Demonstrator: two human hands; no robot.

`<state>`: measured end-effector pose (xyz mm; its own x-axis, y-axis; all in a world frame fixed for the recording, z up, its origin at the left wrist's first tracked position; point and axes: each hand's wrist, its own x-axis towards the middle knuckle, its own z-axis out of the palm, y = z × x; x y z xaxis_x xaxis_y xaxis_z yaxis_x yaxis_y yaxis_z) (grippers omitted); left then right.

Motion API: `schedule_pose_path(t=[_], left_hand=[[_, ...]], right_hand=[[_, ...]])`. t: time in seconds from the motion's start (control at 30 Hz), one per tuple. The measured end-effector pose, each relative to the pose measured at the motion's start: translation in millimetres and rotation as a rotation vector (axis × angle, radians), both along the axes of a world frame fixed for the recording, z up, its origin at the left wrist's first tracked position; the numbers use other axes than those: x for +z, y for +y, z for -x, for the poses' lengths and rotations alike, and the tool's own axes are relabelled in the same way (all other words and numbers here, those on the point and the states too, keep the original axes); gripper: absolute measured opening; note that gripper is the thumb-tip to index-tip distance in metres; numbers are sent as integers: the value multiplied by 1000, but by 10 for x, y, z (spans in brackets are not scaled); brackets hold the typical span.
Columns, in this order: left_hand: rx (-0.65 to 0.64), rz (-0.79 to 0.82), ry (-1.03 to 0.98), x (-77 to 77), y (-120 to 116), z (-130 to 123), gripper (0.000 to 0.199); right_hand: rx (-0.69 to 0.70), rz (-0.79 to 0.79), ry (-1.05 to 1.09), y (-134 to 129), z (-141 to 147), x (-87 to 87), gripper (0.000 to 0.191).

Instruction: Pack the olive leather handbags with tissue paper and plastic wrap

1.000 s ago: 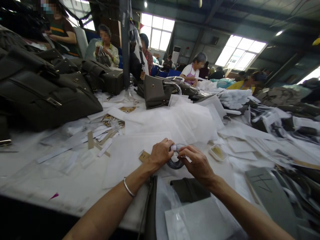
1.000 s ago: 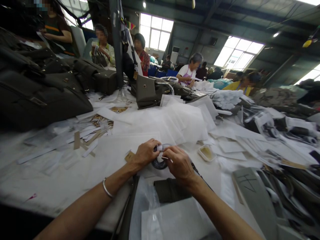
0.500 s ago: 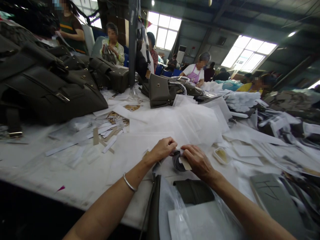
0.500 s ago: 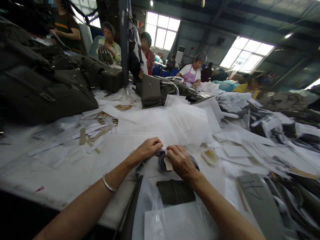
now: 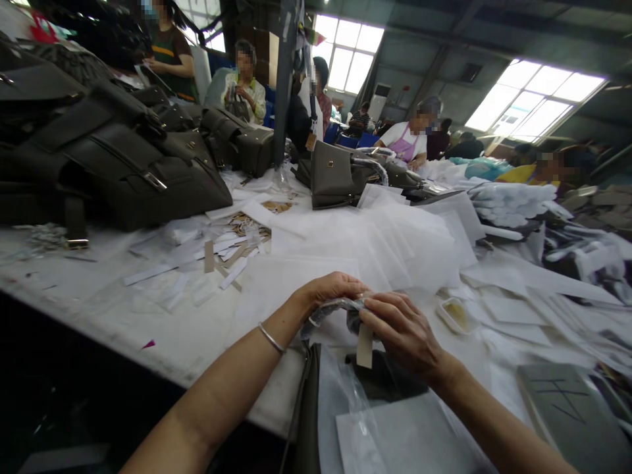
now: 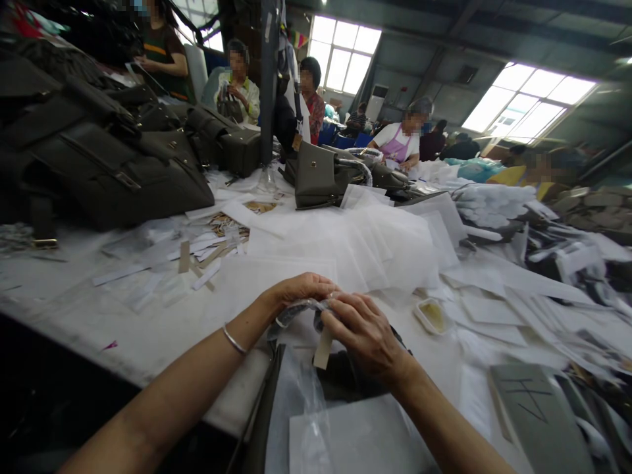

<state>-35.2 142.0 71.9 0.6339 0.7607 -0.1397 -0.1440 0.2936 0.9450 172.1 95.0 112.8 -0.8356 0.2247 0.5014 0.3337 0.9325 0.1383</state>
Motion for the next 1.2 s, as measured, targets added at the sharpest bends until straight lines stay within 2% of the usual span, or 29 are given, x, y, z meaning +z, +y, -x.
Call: schedule_pose_path(t=[0.2,0.3,0.43,0.53,0.63,0.77,0.9,1.0,1.07,1.2], left_hand=[[52,-74,60,-10,-13,39,47],[132,-187,123,-5,-8,47,35],[240,-401,274,50,-19,10,16],[351,-567,421,139,-92,-33,7],[439,-682,528,226,-185,-58,12],[460,-741,601,219,-203,-45,15],[432,-737,695,111,-131,-24,19],[376,-770,717,73,-119,-33,22],[348,-807,722,68,-130,-49,18],[311,-890,735,30,-122,-78,20]], right_hand=[[16,32,-9,7,76,-14,28],[16,69,27,-2,114,-23,25],[-17,224,192,-36,191,-46,23],[-90,327,329,-41,233,-71,20],[-240,389,395,-9,227,-106,12],[-368,487,422,53,160,-186,10],[-506,662,490,109,79,-237,14],[-706,930,518,164,1,-247,18],[-792,1128,510,205,-52,-273,19],[-810,1407,511,267,-82,-381,23]])
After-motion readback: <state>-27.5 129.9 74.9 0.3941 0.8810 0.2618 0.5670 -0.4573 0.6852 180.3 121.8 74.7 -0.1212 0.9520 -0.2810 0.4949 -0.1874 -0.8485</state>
